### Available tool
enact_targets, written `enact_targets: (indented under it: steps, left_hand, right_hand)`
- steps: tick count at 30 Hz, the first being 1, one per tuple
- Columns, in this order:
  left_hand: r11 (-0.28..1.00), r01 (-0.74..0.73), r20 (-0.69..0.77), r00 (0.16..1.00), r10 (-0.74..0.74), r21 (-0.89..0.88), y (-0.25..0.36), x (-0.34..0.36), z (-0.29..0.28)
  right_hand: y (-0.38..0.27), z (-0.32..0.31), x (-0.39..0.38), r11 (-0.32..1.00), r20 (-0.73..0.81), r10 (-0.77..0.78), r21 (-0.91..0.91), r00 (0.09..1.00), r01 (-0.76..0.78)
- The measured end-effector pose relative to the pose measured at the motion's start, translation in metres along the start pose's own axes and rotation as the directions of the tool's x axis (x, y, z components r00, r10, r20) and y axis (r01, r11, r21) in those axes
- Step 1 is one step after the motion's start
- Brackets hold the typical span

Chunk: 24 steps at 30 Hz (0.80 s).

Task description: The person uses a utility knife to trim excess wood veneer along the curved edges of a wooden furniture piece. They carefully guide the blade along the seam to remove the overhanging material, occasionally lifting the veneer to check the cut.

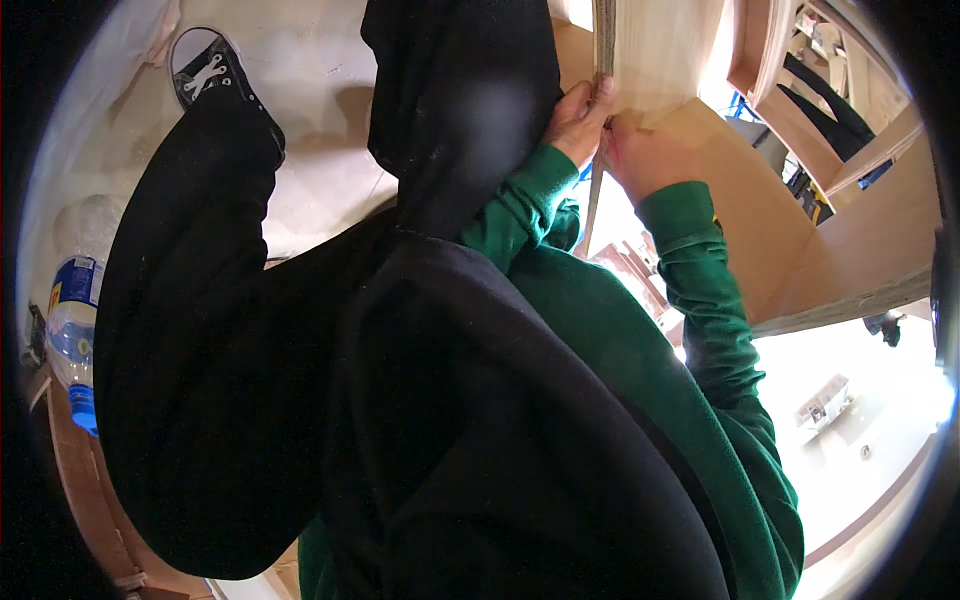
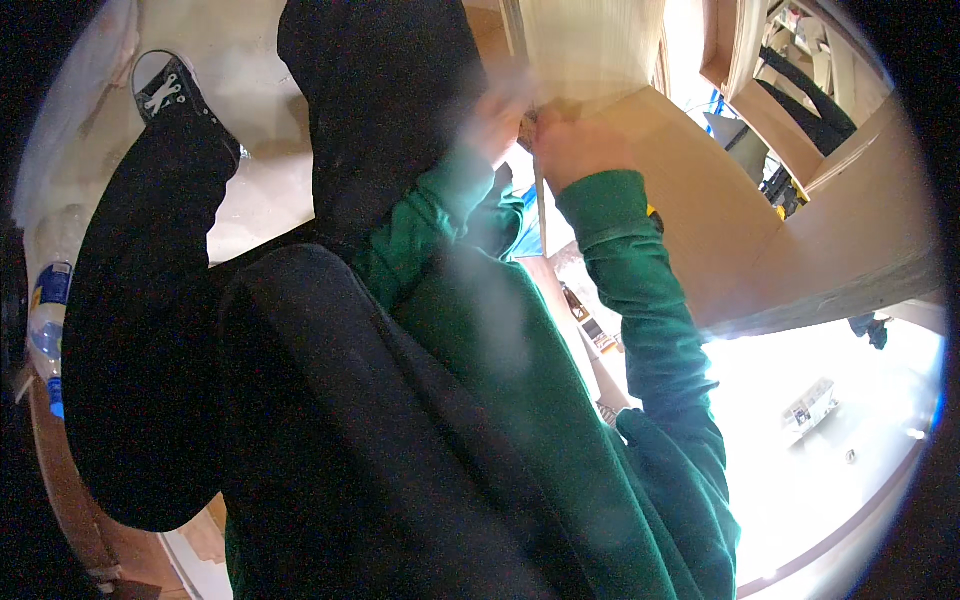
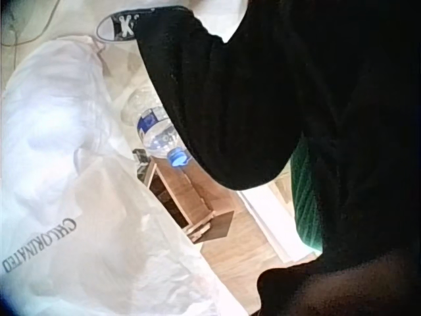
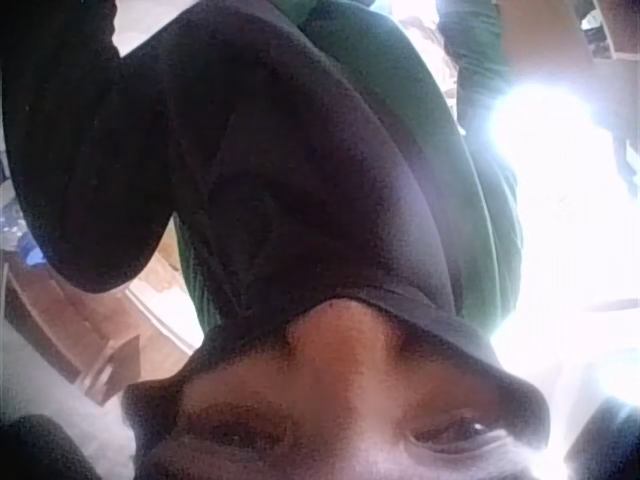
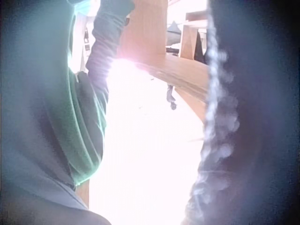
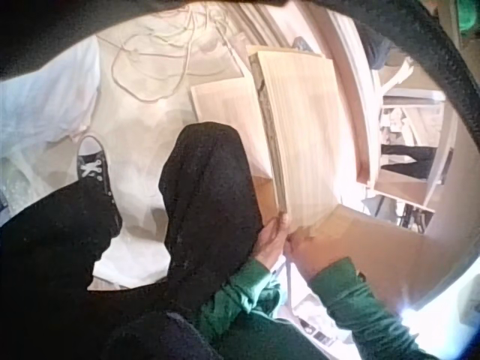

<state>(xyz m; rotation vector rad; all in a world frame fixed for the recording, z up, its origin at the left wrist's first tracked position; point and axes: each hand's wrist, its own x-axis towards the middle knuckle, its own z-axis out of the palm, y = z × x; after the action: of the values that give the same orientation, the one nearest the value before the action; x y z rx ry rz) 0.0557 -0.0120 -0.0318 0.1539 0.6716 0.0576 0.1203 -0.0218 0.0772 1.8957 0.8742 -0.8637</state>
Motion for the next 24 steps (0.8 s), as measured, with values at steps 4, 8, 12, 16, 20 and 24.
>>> enact_targets:
  steps: [4, 8, 12, 16, 20, 24]
  left_hand:
    - [0.99, -0.031, -0.012, 0.999, 0.033, 0.139, -0.012, 0.01, -0.007]
    - [0.992, -0.002, -0.009, 1.0, 0.003, 0.128, -0.015, 0.009, -0.002]
    - [0.978, -0.154, -0.053, 0.985, 0.162, 0.143, 0.0, -0.003, 0.0]
    - [0.984, -0.119, -0.048, 0.991, 0.126, 0.134, -0.009, 0.002, -0.001]
    - [0.985, -0.095, -0.043, 0.994, 0.102, 0.142, -0.012, 0.006, -0.002]
    - [0.985, -0.006, -0.019, 1.0, 0.009, 0.171, -0.022, 0.015, -0.007]
  right_hand:
    - [0.007, -0.006, -0.006, 0.997, -0.032, -0.042, 0.058, 0.999, 0.044]
    - [0.008, -0.004, -0.006, 0.998, -0.013, -0.042, 0.052, 0.999, 0.043]
    - [0.0, -0.012, -0.006, 0.999, 0.008, -0.007, -0.043, 1.0, 0.008]
    - [-0.004, -0.01, -0.004, 1.0, 0.03, 0.014, -0.028, 0.999, -0.013]
    - [-0.004, -0.006, 0.001, 0.999, 0.062, 0.045, -0.029, 0.997, -0.043]
    - [0.002, -0.007, -0.008, 0.997, -0.067, -0.051, 0.05, 0.996, 0.055]
